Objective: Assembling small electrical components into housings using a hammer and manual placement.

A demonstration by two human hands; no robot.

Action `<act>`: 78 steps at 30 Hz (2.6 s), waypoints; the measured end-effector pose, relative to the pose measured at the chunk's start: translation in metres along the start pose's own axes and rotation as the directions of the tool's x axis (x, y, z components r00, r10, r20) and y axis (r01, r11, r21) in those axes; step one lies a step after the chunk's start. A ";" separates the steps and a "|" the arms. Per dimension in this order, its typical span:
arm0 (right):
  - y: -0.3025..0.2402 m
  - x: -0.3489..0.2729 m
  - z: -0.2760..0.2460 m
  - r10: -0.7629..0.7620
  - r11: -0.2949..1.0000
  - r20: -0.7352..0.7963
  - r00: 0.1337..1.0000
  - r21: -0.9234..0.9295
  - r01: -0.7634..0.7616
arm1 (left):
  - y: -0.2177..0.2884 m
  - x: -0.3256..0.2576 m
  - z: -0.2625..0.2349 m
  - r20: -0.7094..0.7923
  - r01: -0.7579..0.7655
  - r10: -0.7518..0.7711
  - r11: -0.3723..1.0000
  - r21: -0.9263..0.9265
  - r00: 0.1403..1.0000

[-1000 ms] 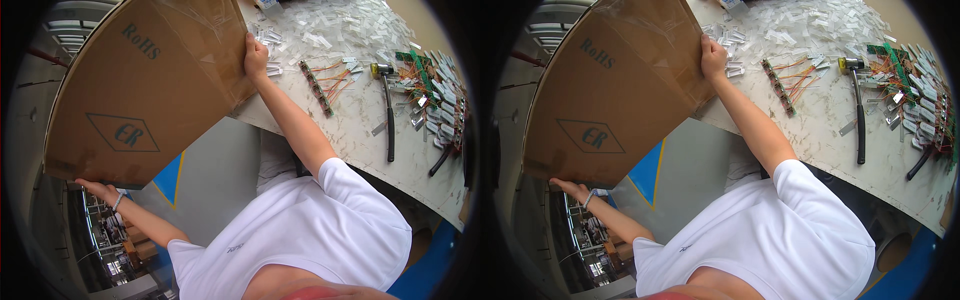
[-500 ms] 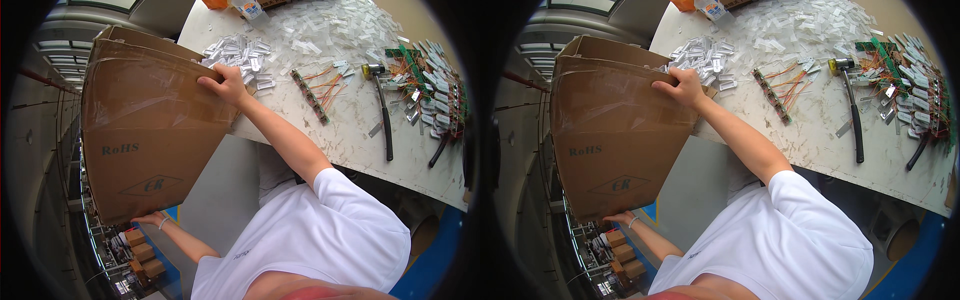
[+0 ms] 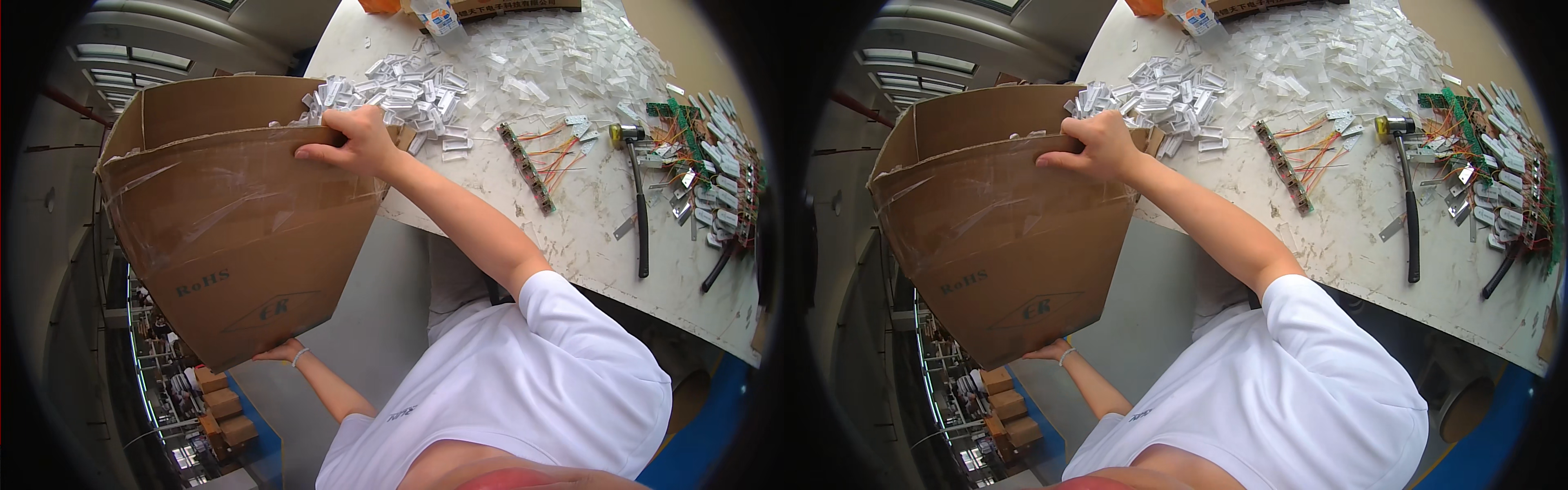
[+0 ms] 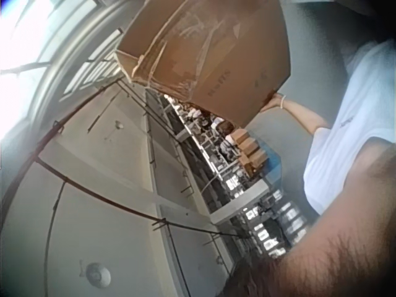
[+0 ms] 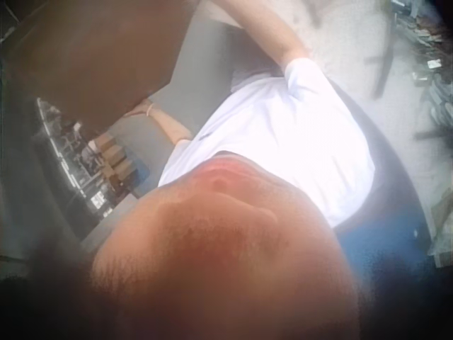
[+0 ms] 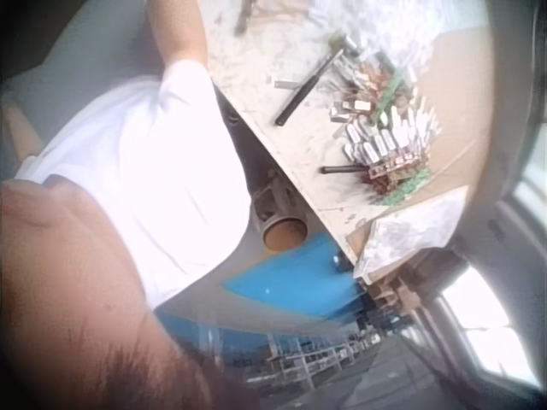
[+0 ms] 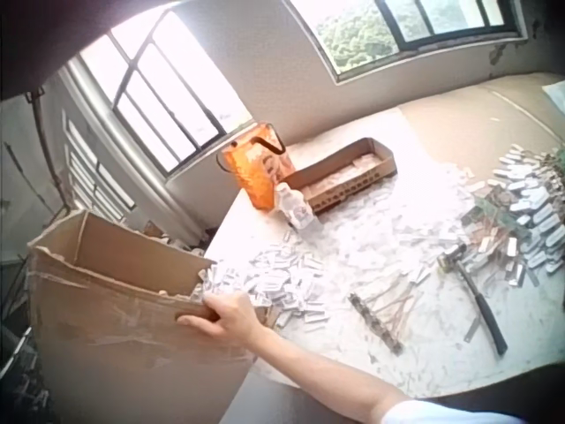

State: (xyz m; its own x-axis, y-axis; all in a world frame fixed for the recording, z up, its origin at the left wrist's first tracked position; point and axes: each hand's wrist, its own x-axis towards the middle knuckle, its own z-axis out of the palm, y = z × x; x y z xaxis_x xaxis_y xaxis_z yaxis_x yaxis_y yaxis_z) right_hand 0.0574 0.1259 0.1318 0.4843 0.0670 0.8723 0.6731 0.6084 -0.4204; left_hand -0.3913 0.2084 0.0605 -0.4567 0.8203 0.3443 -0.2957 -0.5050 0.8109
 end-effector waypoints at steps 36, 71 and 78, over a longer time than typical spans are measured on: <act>-0.148 -0.114 0.151 -0.384 0.905 0.771 0.508 0.206 0.372 | -0.242 -0.150 -0.256 -0.465 0.788 -0.837 0.483 -0.382 0.288; -0.128 -0.480 0.163 0.305 0.938 0.852 -0.425 -0.346 -0.021 | -0.165 -0.255 -0.322 -0.298 0.908 -0.875 0.416 -0.060 0.381; -0.121 -0.390 0.132 0.212 0.955 0.866 -0.452 -0.281 -0.092 | -0.146 -0.159 -0.193 -0.195 0.539 -0.514 0.697 0.472 0.835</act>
State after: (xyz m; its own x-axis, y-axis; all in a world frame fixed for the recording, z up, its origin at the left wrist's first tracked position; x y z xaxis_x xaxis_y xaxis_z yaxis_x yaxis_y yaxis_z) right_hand -0.2866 0.1309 -0.1248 -0.5610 0.7835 -0.2674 0.7558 0.3529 -0.5516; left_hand -0.4379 0.1000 -0.2041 -0.3934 0.8923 -0.2213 -0.0562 0.2169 0.9746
